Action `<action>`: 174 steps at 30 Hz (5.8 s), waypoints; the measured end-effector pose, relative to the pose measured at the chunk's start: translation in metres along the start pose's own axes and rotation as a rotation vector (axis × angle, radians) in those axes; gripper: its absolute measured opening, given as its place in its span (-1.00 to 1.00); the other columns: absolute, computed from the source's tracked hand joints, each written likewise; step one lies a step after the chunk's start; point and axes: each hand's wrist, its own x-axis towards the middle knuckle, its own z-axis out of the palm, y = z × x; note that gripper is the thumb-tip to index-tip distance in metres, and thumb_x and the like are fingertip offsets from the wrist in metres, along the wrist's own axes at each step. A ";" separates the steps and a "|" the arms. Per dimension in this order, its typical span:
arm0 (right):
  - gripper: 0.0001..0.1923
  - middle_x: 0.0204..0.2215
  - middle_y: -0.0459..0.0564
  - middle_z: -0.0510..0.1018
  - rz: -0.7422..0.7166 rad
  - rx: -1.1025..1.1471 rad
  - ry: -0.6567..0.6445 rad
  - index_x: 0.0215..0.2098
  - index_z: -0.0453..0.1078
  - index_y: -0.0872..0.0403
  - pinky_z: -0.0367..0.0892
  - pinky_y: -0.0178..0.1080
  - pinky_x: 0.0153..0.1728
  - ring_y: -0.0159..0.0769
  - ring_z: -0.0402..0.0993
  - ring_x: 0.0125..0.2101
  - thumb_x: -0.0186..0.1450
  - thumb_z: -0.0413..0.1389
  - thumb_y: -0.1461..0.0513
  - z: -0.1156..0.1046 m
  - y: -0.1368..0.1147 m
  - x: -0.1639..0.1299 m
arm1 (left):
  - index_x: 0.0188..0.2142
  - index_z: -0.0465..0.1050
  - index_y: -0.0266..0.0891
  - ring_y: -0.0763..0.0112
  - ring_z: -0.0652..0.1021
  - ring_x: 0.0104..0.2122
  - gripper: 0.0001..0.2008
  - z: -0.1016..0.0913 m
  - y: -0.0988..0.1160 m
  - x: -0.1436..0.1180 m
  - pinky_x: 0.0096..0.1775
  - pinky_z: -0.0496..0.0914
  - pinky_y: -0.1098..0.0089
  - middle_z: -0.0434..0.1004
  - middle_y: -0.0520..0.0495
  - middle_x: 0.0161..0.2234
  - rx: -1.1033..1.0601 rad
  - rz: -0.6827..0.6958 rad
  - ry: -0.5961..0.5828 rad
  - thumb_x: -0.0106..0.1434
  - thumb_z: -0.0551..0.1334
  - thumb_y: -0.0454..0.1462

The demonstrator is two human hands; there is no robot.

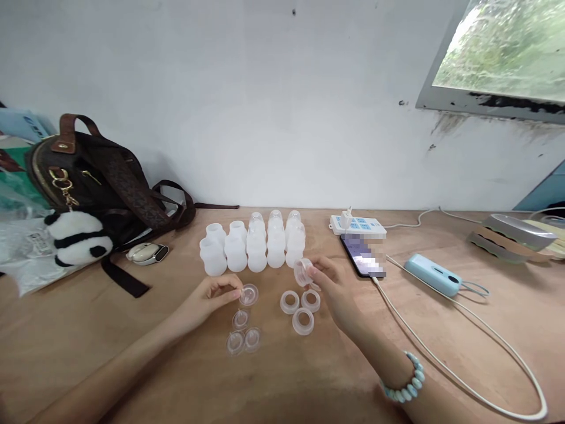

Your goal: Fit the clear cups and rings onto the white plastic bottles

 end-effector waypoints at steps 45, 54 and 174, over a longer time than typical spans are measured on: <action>-0.82 -0.04 0.12 0.41 -0.480 -1.037 -0.603 -0.18 0.41 0.07 0.25 -0.01 -0.08 -0.09 0.32 -0.08 0.22 0.18 0.25 0.020 0.007 -0.018 | -0.19 0.55 -0.24 0.24 0.55 -0.22 -0.75 0.010 -0.031 0.010 -0.12 0.38 0.27 0.59 -0.10 -0.29 0.128 0.046 0.057 0.28 0.10 -0.27; -0.70 0.04 0.16 0.35 -0.409 -1.162 -0.628 -0.11 0.40 0.06 0.20 0.07 0.01 0.02 0.25 0.02 0.17 0.19 0.29 0.014 0.012 -0.016 | -0.17 0.45 -0.24 0.21 0.52 -0.19 -0.79 0.014 -0.027 0.005 -0.14 0.36 0.24 0.54 -0.14 -0.19 0.309 0.143 0.231 0.33 0.06 -0.29; -0.69 -0.49 -0.12 0.46 -0.011 -0.382 -0.242 -0.27 0.30 0.04 0.30 -0.30 -0.51 -0.34 0.42 -0.50 0.27 0.16 -0.02 0.026 -0.012 0.004 | -0.14 0.46 -0.33 0.12 0.59 -0.34 -0.74 0.027 0.072 0.015 -0.32 0.37 0.26 0.62 -0.12 -0.33 1.154 0.318 -0.002 0.25 0.24 -0.19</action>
